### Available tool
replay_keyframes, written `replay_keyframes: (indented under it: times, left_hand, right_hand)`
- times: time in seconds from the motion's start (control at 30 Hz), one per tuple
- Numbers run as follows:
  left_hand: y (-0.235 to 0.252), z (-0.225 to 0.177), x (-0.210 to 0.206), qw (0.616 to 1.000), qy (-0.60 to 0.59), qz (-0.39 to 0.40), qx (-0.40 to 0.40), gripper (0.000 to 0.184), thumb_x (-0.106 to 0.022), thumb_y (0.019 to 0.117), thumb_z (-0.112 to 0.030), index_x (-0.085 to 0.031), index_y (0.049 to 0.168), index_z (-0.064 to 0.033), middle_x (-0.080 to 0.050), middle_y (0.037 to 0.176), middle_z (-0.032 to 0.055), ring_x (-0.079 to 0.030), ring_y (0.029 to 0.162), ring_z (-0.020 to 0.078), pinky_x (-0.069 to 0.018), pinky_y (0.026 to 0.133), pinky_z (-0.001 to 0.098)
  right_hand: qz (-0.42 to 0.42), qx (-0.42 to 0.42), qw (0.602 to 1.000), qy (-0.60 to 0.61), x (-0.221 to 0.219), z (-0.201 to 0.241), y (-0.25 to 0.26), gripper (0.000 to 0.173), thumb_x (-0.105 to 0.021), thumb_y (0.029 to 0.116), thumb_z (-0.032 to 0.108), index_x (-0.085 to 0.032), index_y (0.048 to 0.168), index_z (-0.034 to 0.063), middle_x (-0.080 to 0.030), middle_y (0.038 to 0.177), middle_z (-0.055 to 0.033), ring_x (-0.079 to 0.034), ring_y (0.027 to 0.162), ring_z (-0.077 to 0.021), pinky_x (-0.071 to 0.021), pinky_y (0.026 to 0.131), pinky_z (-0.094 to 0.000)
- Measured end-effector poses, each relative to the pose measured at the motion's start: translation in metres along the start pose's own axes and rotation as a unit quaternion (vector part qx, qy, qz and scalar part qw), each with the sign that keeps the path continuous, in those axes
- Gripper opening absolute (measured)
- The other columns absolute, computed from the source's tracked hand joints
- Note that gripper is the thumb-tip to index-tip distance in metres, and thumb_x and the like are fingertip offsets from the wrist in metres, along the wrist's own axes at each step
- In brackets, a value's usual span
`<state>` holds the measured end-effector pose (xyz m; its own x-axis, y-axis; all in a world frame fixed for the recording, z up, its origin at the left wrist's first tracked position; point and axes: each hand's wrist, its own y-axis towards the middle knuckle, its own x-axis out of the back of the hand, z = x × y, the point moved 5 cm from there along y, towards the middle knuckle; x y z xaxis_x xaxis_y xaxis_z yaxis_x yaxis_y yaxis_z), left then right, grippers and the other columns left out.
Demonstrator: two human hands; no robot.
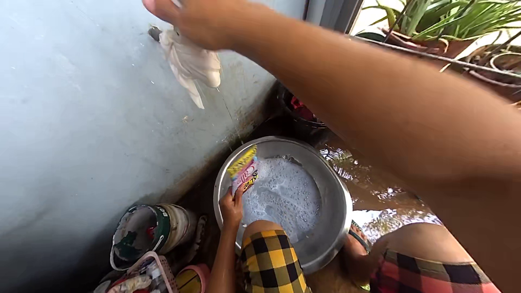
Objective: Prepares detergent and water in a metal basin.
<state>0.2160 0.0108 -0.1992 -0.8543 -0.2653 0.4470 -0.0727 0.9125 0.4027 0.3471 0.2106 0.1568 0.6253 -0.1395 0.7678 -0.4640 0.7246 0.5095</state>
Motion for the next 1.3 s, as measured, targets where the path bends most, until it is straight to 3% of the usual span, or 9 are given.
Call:
replay_keyframes:
  times: [0.1, 0.17, 0.27, 0.5, 0.7, 0.83, 1.1, 1.23, 1.3]
  left_hand:
    - [0.009, -0.022, 0.016, 0.991, -0.136, -0.011, -0.009, 0.023, -0.062, 0.0987, -0.009, -0.068, 0.103, 0.0126, -0.074, 0.090, 0.0054, -0.069, 0.083, -0.0041, -0.0574, 0.080, 0.0162]
    - [0.013, -0.030, 0.024, 0.985, -0.174, -0.009, -0.003, 0.020, -0.060, 0.0993, -0.007, -0.066, 0.106, 0.0109, -0.075, 0.095, 0.0021, -0.070, 0.090, -0.0030, -0.0585, 0.085, 0.0189]
    - [0.022, -0.034, 0.025, 0.993, -0.104, 0.048, -0.016, 0.024, -0.064, 0.0980, -0.014, -0.070, 0.102, 0.0093, -0.075, 0.090, 0.0063, -0.070, 0.084, 0.0012, -0.0587, 0.081, 0.0217]
    - [0.039, -0.064, 0.022, 0.991, 0.068, 0.089, -0.079, 0.020, -0.065, 0.0954, -0.013, -0.073, 0.095, 0.0052, -0.071, 0.086, 0.0155, -0.070, 0.077, 0.0228, -0.0586, 0.073, 0.0403]
    - [0.035, -0.037, 0.010, 0.993, 0.066, 0.085, -0.056, 0.025, -0.061, 0.0990, -0.016, -0.073, 0.096, 0.0063, -0.072, 0.088, 0.0177, -0.072, 0.081, 0.0263, -0.0586, 0.078, 0.0441]
    - [0.019, 0.042, -0.012, 0.978, 0.131, 0.119, 0.110, 0.031, -0.058, 0.1029, -0.019, -0.071, 0.107, 0.0097, -0.072, 0.097, 0.0252, -0.071, 0.092, 0.0369, -0.0545, 0.089, 0.0538]
    - [-0.095, 0.203, -0.097, 0.849, 0.254, 0.309, 0.345, 0.036, -0.050, 0.1067, -0.021, -0.062, 0.132, 0.0026, -0.064, 0.128, 0.0274, -0.061, 0.123, 0.0423, -0.0471, 0.106, 0.0577]
    - [-0.070, 0.195, -0.097, 0.913, 0.197, 0.184, 0.306, 0.035, -0.051, 0.1053, -0.013, -0.060, 0.131, 0.0096, -0.064, 0.126, 0.0309, -0.063, 0.119, 0.0447, -0.0475, 0.105, 0.0581]
    - [-0.068, 0.196, -0.095, 0.885, 0.223, 0.252, 0.323, 0.036, -0.050, 0.1059, -0.014, -0.059, 0.134, 0.0064, -0.063, 0.130, 0.0289, -0.062, 0.122, 0.0431, -0.0465, 0.106, 0.0577]
  right_hand:
    - [0.034, -0.095, 0.976, 0.192, 0.000, -0.010, -0.115, 0.055, -0.041, 0.1107, 0.033, -0.033, 0.158, 0.0060, -0.066, 0.123, -0.0124, -0.066, 0.104, -0.0161, -0.0559, 0.089, -0.0345]
    - [0.110, -0.162, 0.942, 0.273, -0.045, -0.047, -0.192, 0.048, -0.046, 0.1068, 0.015, -0.040, 0.153, 0.0051, -0.066, 0.123, -0.0144, -0.067, 0.093, -0.0179, -0.0574, 0.076, -0.0350]
    - [0.221, -0.263, 0.881, 0.325, -0.110, -0.069, -0.268, 0.050, -0.064, 0.1001, 0.013, -0.048, 0.147, 0.0022, -0.063, 0.131, -0.0166, -0.067, 0.098, -0.0196, -0.0561, 0.085, -0.0376]
    - [0.103, -0.323, 0.858, 0.385, -0.142, -0.072, -0.288, 0.019, -0.068, 0.0967, 0.010, -0.069, 0.109, -0.0044, -0.070, 0.085, -0.0016, -0.063, 0.074, -0.0007, -0.0543, 0.075, -0.0204]
    - [0.071, -0.326, 0.877, 0.347, -0.157, -0.094, -0.302, 0.023, -0.071, 0.0948, 0.010, -0.071, 0.112, -0.0041, -0.072, 0.103, -0.0107, -0.066, 0.088, -0.0084, -0.0548, 0.084, -0.0269]
    - [0.242, -0.390, 0.854, 0.245, -0.172, -0.121, -0.332, 0.068, -0.070, 0.0981, 0.028, -0.040, 0.153, 0.0001, -0.049, 0.148, -0.0278, -0.058, 0.126, -0.0394, -0.0476, 0.106, -0.0519]
    - [0.358, -0.368, 0.849, 0.127, -0.111, -0.107, -0.381, 0.055, -0.067, 0.1002, 0.028, -0.052, 0.146, 0.0020, -0.056, 0.139, -0.0261, -0.061, 0.119, -0.0395, -0.0494, 0.102, -0.0516]
    - [0.343, -0.359, 0.866, 0.063, -0.100, -0.126, -0.377, 0.054, -0.066, 0.1004, 0.026, -0.052, 0.146, 0.0019, -0.055, 0.140, -0.0274, -0.060, 0.120, -0.0427, -0.0483, 0.102, -0.0559]
    - [0.348, -0.359, 0.863, 0.065, -0.100, -0.128, -0.374, 0.053, -0.064, 0.1018, 0.026, -0.051, 0.148, 0.0026, -0.054, 0.141, -0.0269, -0.061, 0.119, -0.0416, -0.0494, 0.101, -0.0539]
